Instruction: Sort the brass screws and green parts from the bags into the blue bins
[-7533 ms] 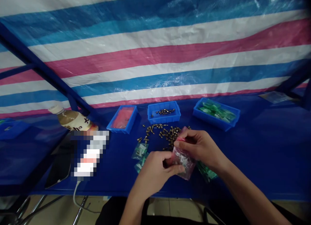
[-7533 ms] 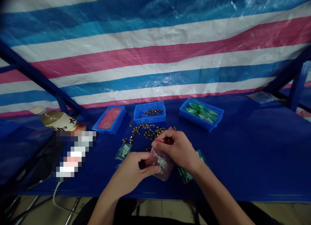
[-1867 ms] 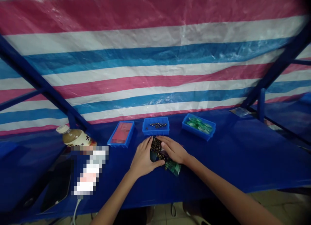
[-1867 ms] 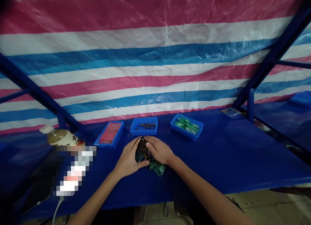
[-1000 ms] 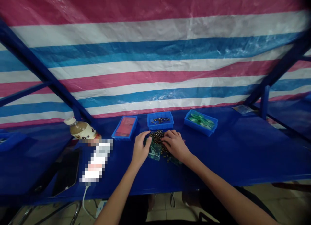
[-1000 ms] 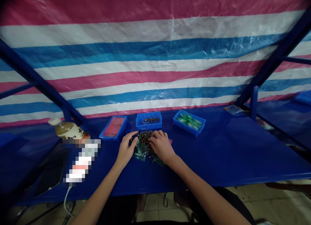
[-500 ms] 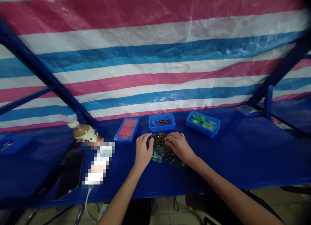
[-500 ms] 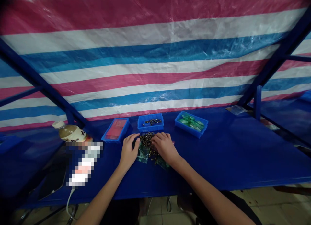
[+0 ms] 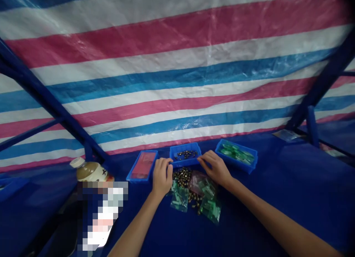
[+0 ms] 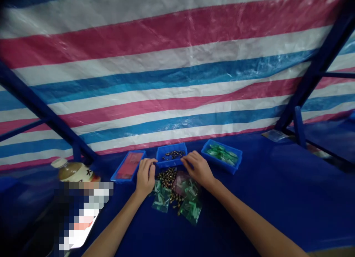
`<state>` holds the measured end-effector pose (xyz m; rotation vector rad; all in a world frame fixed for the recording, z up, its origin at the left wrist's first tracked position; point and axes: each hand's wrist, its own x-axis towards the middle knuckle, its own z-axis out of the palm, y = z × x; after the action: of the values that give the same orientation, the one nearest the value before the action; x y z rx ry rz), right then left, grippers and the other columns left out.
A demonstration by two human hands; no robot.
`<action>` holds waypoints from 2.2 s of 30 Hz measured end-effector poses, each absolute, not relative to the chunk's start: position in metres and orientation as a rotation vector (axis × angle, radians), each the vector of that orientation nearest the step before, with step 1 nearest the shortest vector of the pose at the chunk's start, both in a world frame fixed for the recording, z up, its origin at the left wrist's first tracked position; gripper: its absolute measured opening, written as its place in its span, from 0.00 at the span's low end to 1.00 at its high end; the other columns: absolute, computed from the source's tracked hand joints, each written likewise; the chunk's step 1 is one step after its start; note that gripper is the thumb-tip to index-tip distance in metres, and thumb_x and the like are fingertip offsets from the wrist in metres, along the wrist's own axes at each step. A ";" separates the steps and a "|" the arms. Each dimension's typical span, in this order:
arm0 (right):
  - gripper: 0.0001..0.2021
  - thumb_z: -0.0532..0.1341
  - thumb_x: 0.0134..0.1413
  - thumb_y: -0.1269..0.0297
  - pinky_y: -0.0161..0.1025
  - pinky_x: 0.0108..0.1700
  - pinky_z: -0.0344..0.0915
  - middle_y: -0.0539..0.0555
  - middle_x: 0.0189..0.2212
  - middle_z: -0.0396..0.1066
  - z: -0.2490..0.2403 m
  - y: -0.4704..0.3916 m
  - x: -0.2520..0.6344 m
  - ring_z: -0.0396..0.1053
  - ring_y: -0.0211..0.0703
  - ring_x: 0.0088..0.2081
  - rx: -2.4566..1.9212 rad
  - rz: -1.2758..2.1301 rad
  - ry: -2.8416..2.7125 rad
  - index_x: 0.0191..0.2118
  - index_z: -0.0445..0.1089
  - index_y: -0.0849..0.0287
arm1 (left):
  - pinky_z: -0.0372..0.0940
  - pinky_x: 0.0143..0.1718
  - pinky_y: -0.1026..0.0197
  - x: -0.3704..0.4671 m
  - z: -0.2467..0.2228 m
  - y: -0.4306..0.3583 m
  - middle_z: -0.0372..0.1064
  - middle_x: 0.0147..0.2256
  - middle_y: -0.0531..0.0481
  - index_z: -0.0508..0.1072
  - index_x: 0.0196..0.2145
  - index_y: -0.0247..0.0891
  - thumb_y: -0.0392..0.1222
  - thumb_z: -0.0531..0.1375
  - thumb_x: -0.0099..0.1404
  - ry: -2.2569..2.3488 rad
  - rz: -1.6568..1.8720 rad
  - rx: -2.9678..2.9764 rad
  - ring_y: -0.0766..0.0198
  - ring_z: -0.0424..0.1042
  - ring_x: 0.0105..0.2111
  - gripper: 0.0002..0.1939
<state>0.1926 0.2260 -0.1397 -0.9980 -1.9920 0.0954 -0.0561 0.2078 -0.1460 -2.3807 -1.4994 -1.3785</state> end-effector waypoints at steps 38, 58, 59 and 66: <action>0.08 0.63 0.57 0.65 0.35 0.36 0.64 0.50 0.33 0.73 -0.139 0.210 0.204 0.70 0.39 0.33 -0.971 0.482 -2.170 0.44 0.71 0.56 | 0.61 0.32 0.61 -0.044 -0.144 0.185 0.67 0.25 0.52 0.74 0.33 0.39 0.43 0.55 0.69 -1.340 -1.450 -2.427 0.64 0.65 0.26 0.10; 0.20 0.55 0.64 0.68 0.42 0.43 0.67 0.57 0.40 0.69 -0.138 0.185 0.180 0.67 0.45 0.42 -0.751 0.199 -2.367 0.60 0.59 0.56 | 0.66 0.39 0.56 -0.025 -0.144 0.178 0.74 0.30 0.50 0.77 0.34 0.41 0.44 0.63 0.63 -1.370 -1.428 -2.843 0.59 0.68 0.37 0.05; 0.17 0.55 0.64 0.68 0.42 0.43 0.67 0.57 0.40 0.69 -0.138 0.187 0.180 0.67 0.45 0.42 -0.776 0.196 -2.337 0.57 0.61 0.57 | 0.66 0.39 0.56 -0.025 -0.143 0.178 0.74 0.30 0.50 0.77 0.34 0.41 0.44 0.63 0.63 -1.387 -1.437 -2.840 0.59 0.68 0.37 0.06; 0.08 0.55 0.65 0.65 0.42 0.44 0.66 0.57 0.38 0.72 -0.138 0.192 0.186 0.68 0.46 0.42 -0.747 0.189 -2.328 0.45 0.70 0.57 | 0.65 0.41 0.55 -0.029 -0.144 0.184 0.75 0.33 0.50 0.78 0.37 0.43 0.47 0.63 0.63 -1.447 -1.456 -2.826 0.58 0.68 0.38 0.08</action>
<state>0.1864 0.1923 -0.1384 -0.7466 -2.3282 0.1886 -0.0288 0.1838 -0.1442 -2.8262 -1.4472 -1.4560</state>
